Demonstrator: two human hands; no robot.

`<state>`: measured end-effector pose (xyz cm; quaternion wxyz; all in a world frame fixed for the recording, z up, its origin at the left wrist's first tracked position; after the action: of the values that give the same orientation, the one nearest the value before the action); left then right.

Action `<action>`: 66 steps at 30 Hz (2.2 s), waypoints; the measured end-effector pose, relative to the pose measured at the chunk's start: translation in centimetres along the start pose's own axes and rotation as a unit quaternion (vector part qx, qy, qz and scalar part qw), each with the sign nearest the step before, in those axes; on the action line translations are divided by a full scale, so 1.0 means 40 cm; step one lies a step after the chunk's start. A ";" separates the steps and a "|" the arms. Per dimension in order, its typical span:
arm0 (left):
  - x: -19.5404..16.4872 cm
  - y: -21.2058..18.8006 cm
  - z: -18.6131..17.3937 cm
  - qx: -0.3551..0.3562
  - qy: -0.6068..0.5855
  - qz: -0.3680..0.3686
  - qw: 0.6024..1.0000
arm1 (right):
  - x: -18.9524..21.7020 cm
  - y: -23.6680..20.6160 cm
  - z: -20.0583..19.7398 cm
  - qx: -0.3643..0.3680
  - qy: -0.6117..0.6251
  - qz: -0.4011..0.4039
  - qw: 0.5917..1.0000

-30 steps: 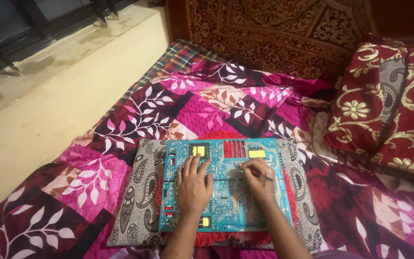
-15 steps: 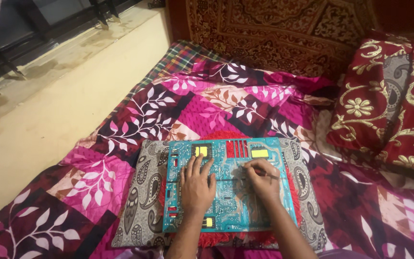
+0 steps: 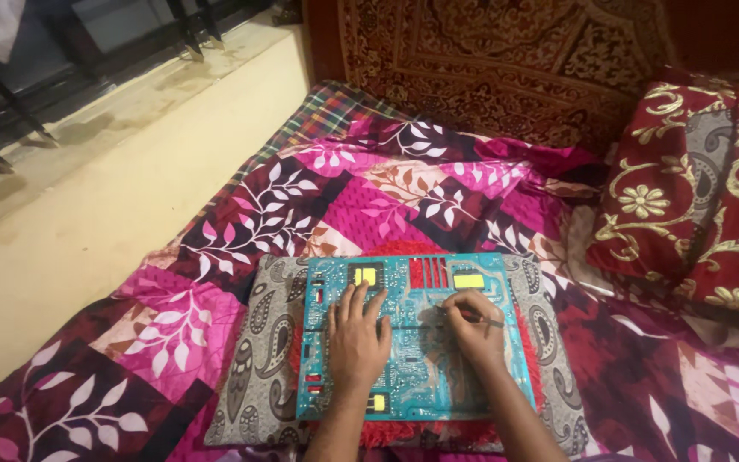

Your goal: The person sits on a bed with a green circuit board resting on a pillow on their lap. They hold the board steady with one hand while using a pen-shaped tool with the other hand to work on components across the board's surface throughout the episode.

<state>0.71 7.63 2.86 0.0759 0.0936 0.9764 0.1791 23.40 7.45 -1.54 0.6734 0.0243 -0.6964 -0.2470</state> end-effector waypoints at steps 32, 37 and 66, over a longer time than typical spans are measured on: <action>-0.003 0.000 0.007 0.004 -0.010 -0.001 1.000 | -0.034 0.001 -0.017 -0.011 -0.022 0.026 0.999; -0.001 -0.002 0.008 0.004 -0.018 -0.002 1.000 | -0.022 0.001 -0.010 -0.004 -0.020 0.005 1.000; 0.007 0.002 0.017 0.008 0.000 -0.002 1.000 | -0.062 -0.003 -0.004 -0.017 0.063 0.080 0.995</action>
<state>0.59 7.99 2.24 0.0758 0.0927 0.9780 0.1710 23.73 8.20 -3.91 0.7340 -0.0275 -0.6477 -0.2023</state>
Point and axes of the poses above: each hand's wrist, its own y-axis towards the middle knuckle, its own z-axis out of the palm, x = y × z, the point moved 8 cm from there along y, towards the middle knuckle, and after that the axes turned 15 degrees about y, right-handed, at the moved point
